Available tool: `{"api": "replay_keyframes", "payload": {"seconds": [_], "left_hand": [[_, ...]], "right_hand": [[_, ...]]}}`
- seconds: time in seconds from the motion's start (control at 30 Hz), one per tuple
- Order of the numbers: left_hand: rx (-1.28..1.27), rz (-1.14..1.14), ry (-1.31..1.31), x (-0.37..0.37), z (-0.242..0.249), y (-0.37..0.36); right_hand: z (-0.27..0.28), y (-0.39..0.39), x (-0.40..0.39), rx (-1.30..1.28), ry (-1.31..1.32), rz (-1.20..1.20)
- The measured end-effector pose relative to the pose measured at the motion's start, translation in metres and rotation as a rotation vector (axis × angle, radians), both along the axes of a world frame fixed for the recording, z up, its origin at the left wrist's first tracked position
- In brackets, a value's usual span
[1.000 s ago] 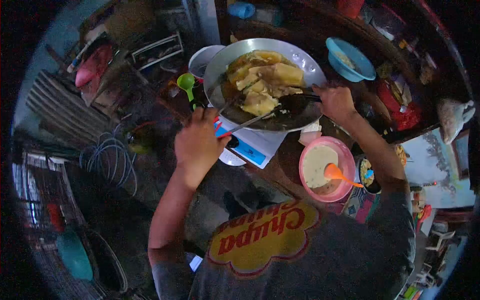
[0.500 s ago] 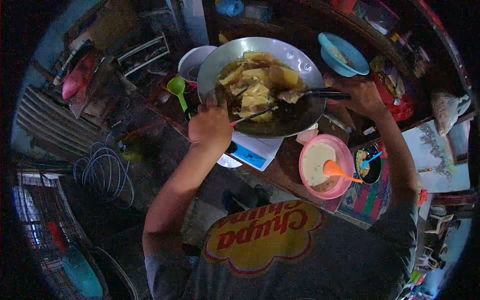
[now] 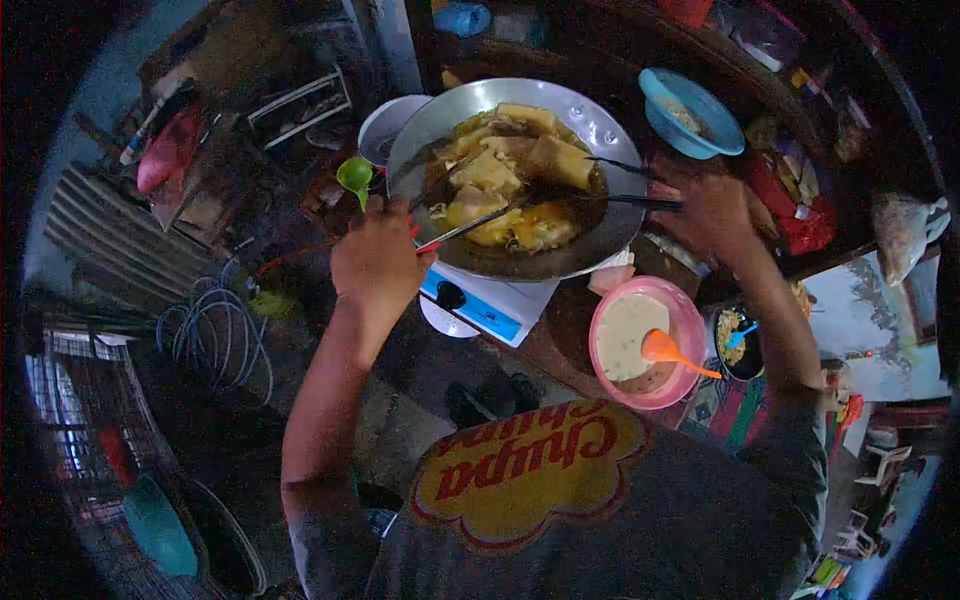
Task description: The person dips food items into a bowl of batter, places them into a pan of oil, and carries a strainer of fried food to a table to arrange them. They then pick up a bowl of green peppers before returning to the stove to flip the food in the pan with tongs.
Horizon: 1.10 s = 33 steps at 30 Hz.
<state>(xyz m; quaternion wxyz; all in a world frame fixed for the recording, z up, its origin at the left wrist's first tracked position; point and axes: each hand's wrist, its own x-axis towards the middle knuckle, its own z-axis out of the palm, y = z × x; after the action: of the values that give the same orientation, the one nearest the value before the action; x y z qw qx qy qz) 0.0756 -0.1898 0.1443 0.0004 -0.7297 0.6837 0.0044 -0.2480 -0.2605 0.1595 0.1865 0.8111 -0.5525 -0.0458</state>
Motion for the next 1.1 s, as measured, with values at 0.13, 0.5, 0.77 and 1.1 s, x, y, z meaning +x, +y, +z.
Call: {"api": "replay_keyframes", "payload": {"seconds": [0.13, 0.5, 0.77, 1.1], "left_hand": [[-0.031, -0.012, -0.022, -0.022, -0.006, -0.009], [-0.128, 0.02, -0.17, -0.024, -0.033, -0.022], [-0.065, 0.033, -0.142, -0.02, -0.032, -0.024], [-0.082, 0.077, -0.153, -0.012, -0.028, -0.023]], "right_hand": [[-0.042, -0.021, 0.03, 0.147, 0.09, -0.087], [-0.034, -0.038, 0.014, 0.083, 0.059, 0.042], [-0.006, -0.053, -0.013, 0.073, -0.098, 0.129], [0.025, -0.048, -0.04, 0.075, -0.088, 0.123]]}}
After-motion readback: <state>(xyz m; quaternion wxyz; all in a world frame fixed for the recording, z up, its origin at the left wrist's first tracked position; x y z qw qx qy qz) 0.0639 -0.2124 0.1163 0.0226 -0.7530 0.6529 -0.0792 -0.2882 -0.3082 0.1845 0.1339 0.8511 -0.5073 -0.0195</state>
